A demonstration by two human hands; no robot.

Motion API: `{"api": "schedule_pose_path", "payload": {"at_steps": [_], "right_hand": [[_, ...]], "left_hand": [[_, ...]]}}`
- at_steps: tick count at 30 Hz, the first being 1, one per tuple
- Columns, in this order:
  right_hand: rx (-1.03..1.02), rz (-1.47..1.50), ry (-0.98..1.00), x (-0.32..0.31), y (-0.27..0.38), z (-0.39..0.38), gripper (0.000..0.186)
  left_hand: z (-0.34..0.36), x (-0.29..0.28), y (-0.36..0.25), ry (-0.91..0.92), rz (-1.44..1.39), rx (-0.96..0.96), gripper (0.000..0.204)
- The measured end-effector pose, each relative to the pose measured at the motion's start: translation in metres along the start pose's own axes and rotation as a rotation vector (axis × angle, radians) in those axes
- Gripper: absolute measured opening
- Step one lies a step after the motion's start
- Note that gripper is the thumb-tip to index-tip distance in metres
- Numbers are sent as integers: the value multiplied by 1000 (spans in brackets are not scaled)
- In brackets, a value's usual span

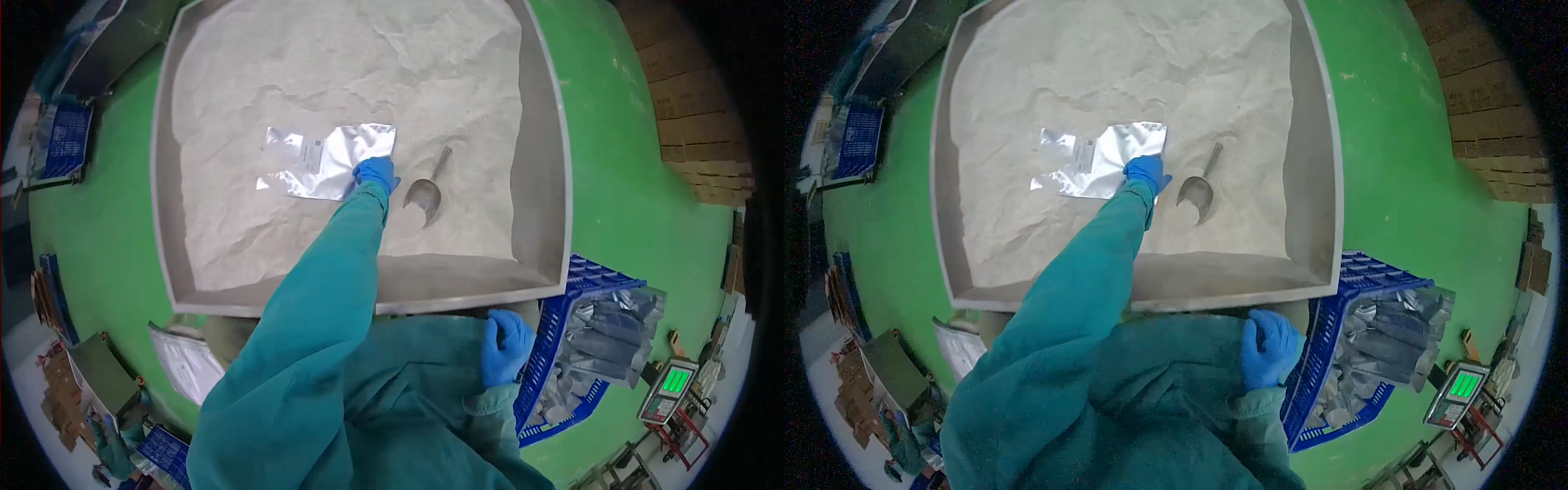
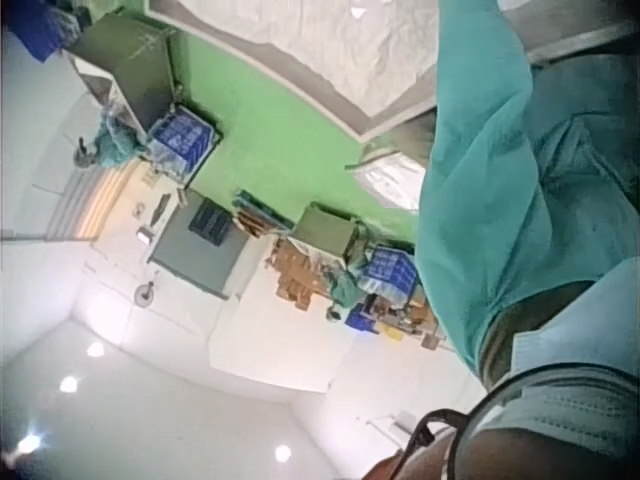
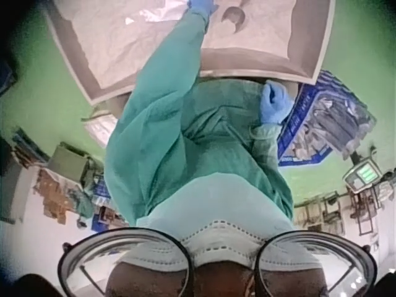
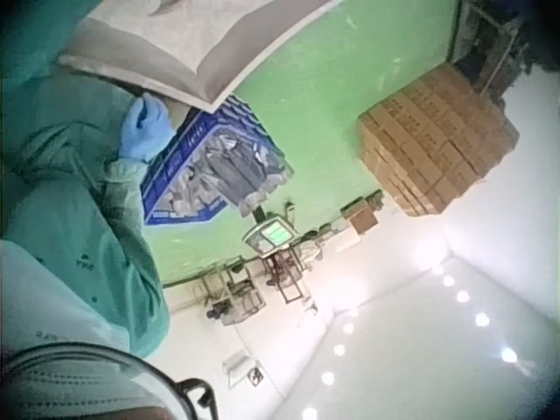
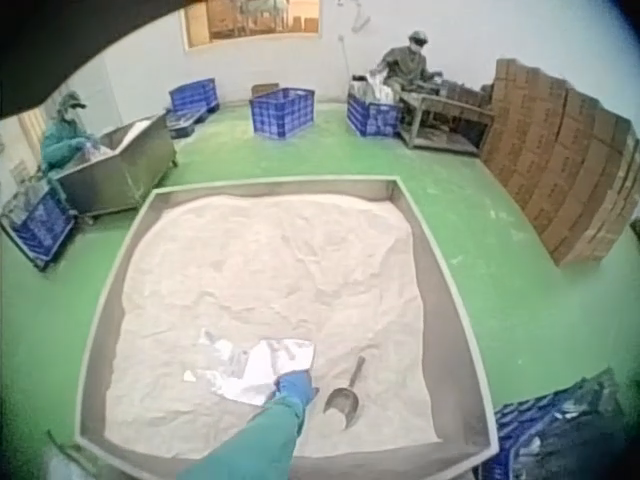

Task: Scooping white powder from a large bin into silver pouches and weighing them on a scale.

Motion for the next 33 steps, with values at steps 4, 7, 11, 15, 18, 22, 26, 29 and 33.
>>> {"api": "schedule_pose_path", "payload": {"at_steps": [4,7,11,15,18,22,26,29,33], "right_hand": [[-28,-23,55,11,-2,9,16],[-41,-22,50,11,-3,11,15],[-47,-5,11,6,-5,9,13],[82,155,-14,15,-24,2,9],[77,396,-6,-6,27,19,8],[-684,334,-320,-31,165,38,9],[-902,-226,290,40,205,47,18],[-830,-427,692,96,185,31,25],[-1065,-177,224,103,205,29,36]], "left_hand": [[24,25,9,-33,-75,196,22],[15,17,17,-127,-163,194,21],[-35,-43,19,-114,-304,130,20],[-121,-126,-2,59,-450,116,29],[-183,-167,-19,10,-416,92,33],[-238,-178,-34,-138,-411,197,28],[-272,-195,-23,-376,-496,219,15],[-287,-200,-26,-424,-525,281,12],[-315,-202,-59,-469,-649,458,16]]}}
Point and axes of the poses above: each hand's wrist, its own z-axis towards the middle knuckle, its own x-axis out of the palm, y = z × x, the point moved 9 cm from there along z, towards the middle knuckle, and after that the axes turned 15 degrees about -z, right-handed, at the moved point
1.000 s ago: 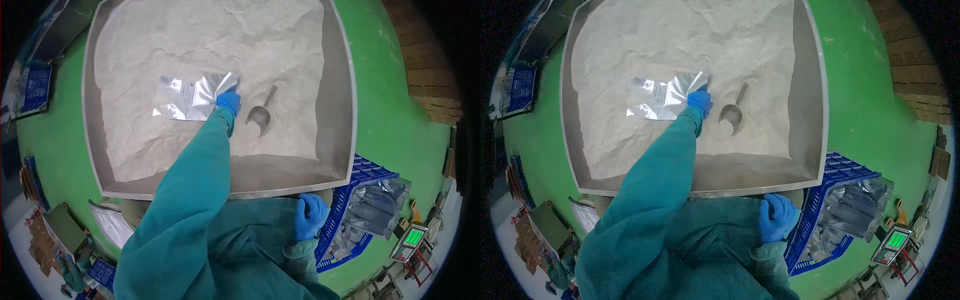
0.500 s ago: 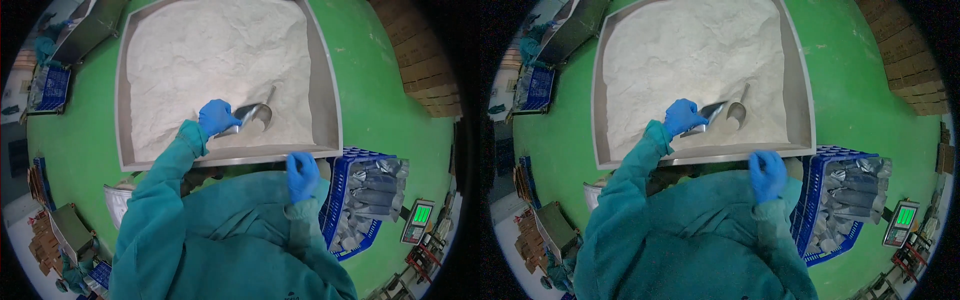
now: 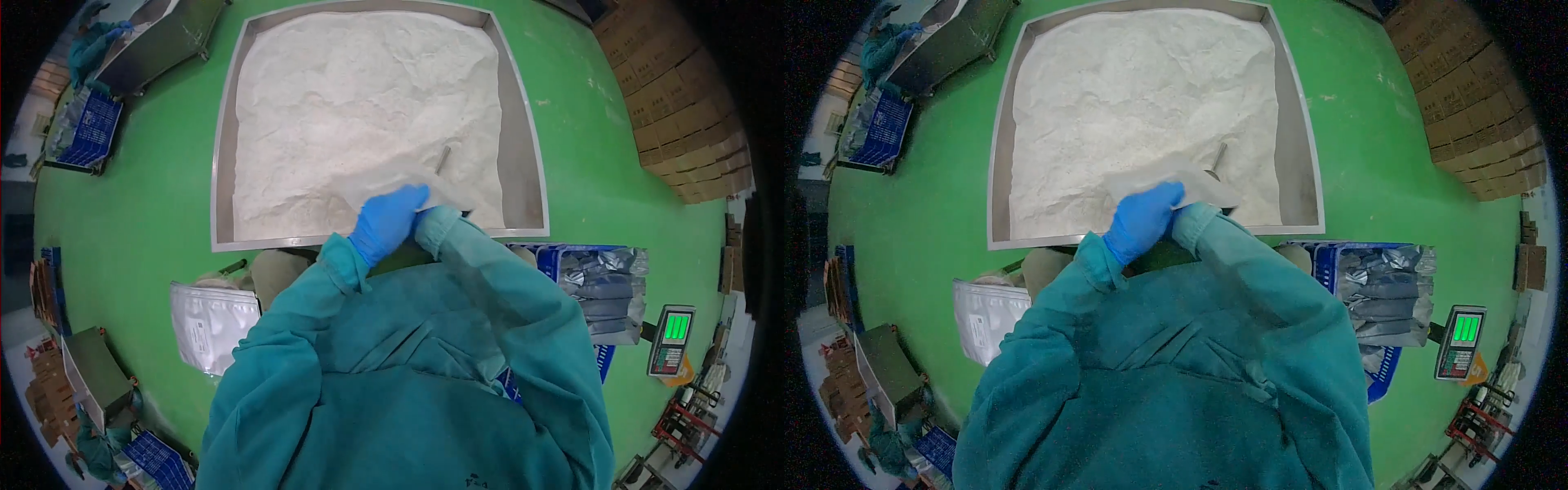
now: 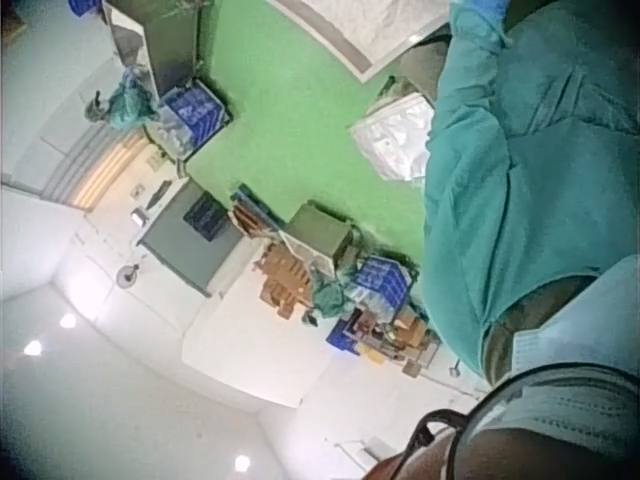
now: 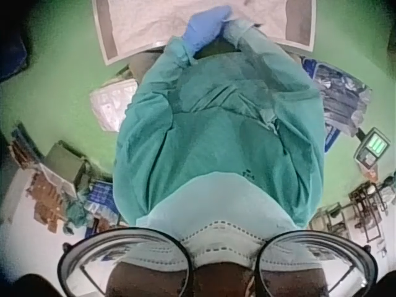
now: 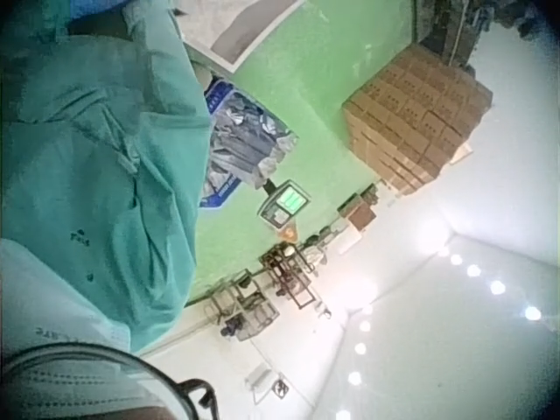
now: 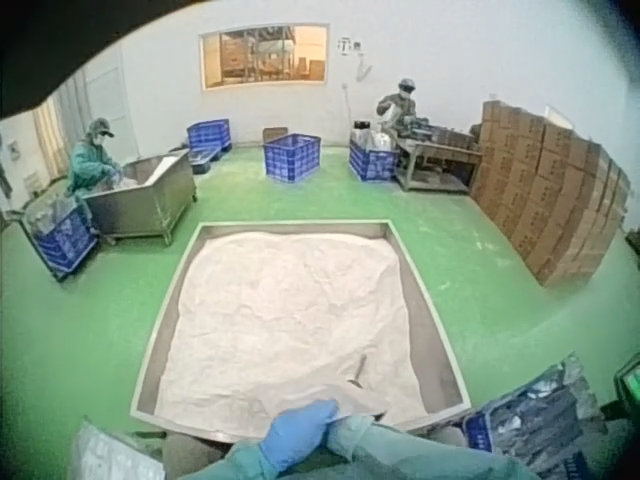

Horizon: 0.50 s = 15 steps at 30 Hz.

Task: Scooping white powder from a large bin into silver pouches and weighing them on a scale.

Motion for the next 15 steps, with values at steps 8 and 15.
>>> {"api": "schedule_pose_path", "payload": {"at_steps": [8,15], "right_hand": [[227,328,603,11,-25,44,33],[349,370,-330,-87,-123,49,21]], "left_hand": [[29,-8,29,155,709,105,9],[26,-65,139,-111,340,-151,10]]}}
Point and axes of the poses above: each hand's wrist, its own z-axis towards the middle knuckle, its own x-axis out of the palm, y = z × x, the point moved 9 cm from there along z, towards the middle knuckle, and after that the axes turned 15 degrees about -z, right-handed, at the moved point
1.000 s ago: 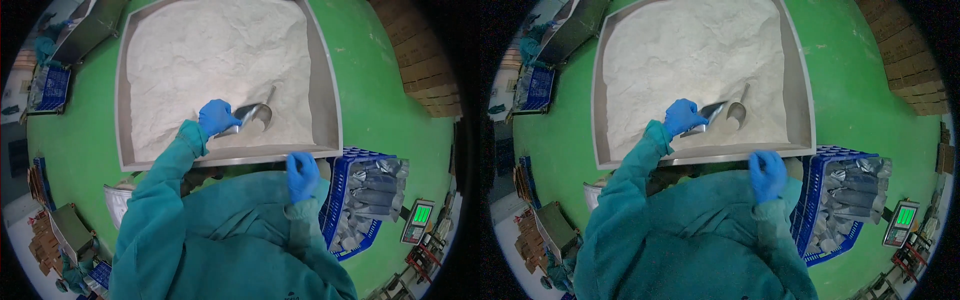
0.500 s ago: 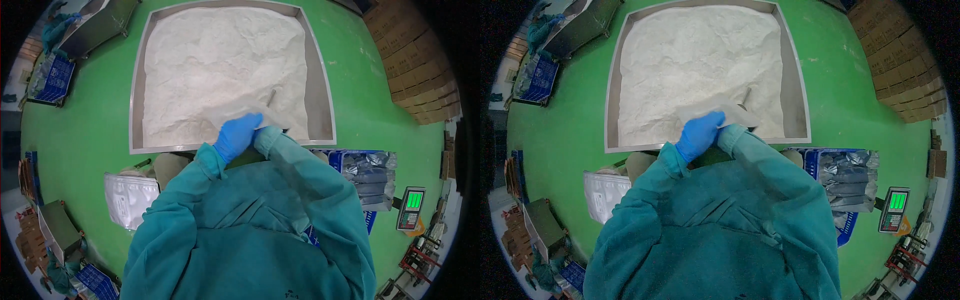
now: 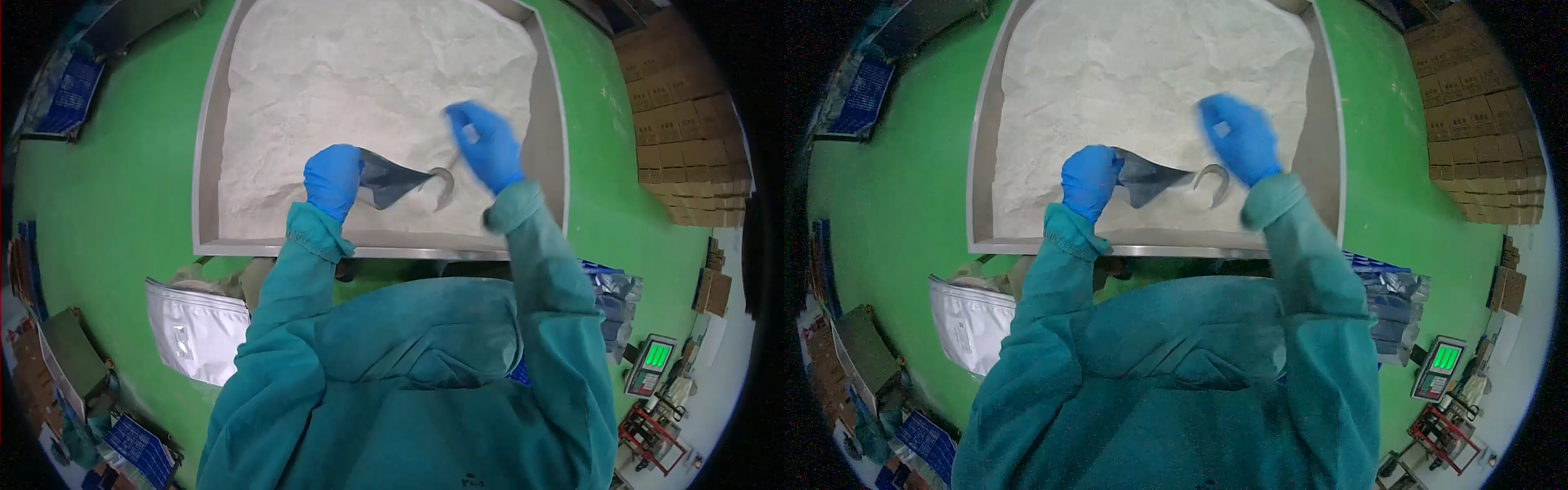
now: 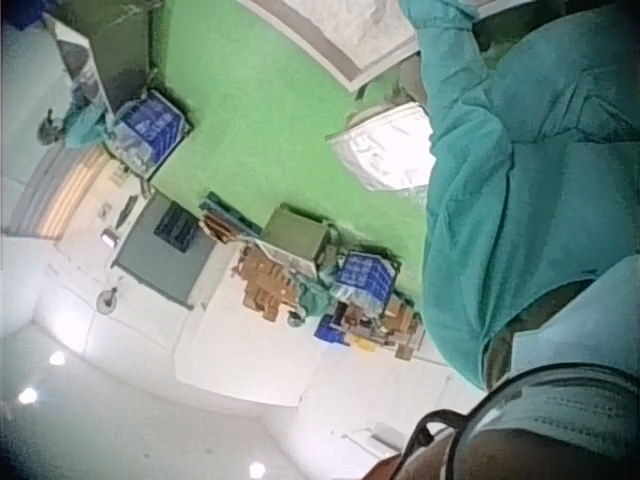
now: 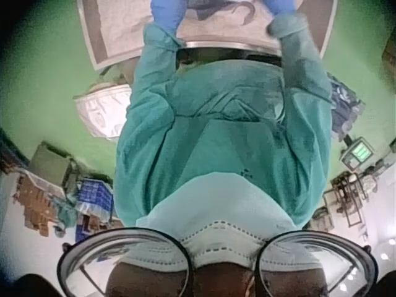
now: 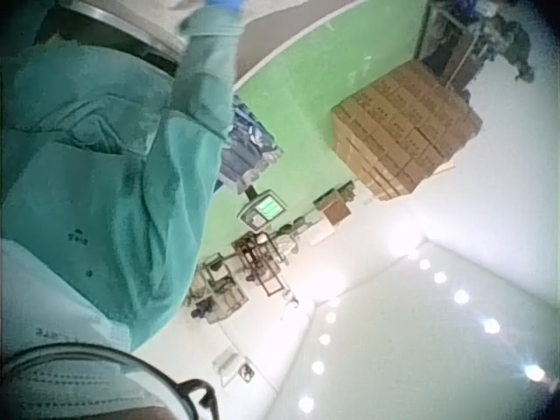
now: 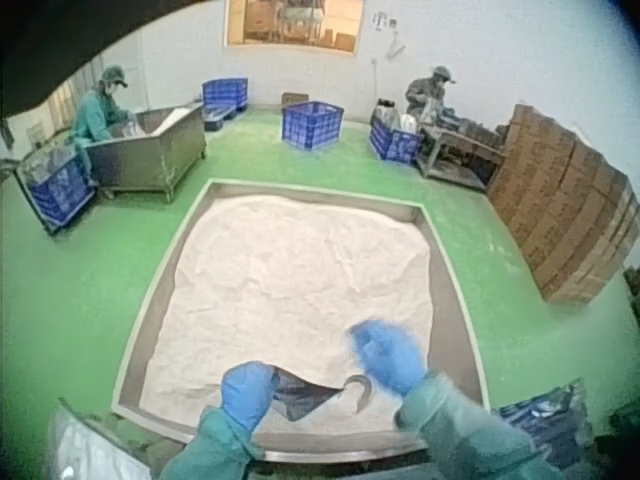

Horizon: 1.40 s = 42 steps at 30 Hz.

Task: Scooping white powder from a large bin into silver pouches and weighing them on a scale.

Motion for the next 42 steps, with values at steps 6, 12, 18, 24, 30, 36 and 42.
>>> {"api": "schedule_pose_path", "payload": {"at_steps": [6,12,18,24,30,36,42], "right_hand": [[-246,-821,353,178,-197,-35,28],[-200,-919,1077,288,-235,-116,30],[88,-733,1086,262,-197,-145,36],[159,-848,972,152,-178,-130,43],[499,-590,708,47,-176,-150,43],[575,-118,476,-5,-171,-186,36],[750,-13,348,-81,-188,-261,33]], "left_hand": [[7,13,6,23,-130,-83,9],[13,-14,25,42,-183,-301,27],[10,-2,30,44,-351,-319,31],[1,5,22,131,-210,-200,23],[-26,19,17,81,-288,-157,23],[-74,-4,-31,209,-784,-198,36],[-75,10,-29,136,-581,-101,32]]}}
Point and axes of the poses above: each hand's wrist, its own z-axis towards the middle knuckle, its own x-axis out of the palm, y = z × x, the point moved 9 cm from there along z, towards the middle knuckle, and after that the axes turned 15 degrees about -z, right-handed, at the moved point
